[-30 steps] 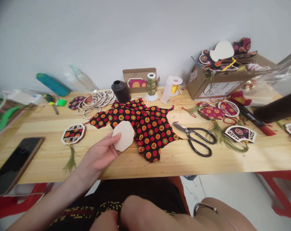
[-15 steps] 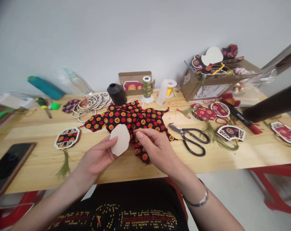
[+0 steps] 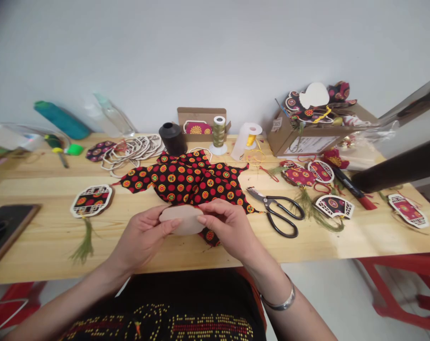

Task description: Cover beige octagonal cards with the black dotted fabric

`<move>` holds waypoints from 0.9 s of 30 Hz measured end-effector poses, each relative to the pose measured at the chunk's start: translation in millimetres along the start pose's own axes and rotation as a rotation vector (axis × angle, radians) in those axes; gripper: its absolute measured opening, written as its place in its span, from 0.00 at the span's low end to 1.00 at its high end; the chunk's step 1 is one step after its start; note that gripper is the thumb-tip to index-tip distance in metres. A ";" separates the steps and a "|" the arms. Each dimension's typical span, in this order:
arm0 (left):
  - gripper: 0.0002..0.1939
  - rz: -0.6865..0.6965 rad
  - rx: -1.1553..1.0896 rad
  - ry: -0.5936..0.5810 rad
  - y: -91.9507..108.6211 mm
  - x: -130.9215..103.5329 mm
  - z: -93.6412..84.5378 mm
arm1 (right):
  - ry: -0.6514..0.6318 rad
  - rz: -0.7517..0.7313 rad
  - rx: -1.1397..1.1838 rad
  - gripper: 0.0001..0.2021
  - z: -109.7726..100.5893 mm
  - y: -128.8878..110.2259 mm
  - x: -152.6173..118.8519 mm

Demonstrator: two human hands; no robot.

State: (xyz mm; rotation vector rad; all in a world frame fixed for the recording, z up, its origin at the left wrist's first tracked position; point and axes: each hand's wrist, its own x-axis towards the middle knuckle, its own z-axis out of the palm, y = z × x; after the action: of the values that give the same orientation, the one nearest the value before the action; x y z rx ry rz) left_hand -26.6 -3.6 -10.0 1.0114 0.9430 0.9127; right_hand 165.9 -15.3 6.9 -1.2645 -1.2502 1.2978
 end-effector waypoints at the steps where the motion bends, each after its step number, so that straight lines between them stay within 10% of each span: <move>1: 0.13 0.004 0.009 -0.001 0.0 -0.1 -0.6 | 0.001 -0.012 -0.007 0.05 0.3 -0.8 -0.2; 27: 0.13 -0.080 0.019 -0.066 18.5 0.8 10.2 | -0.006 0.092 0.024 0.07 -2.7 11.9 -5.3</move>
State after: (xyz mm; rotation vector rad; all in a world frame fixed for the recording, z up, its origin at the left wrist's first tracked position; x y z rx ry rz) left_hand -20.0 -0.6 9.8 1.0071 0.9318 0.8007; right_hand 169.4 -21.2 -4.5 -1.3151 -1.1896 1.3784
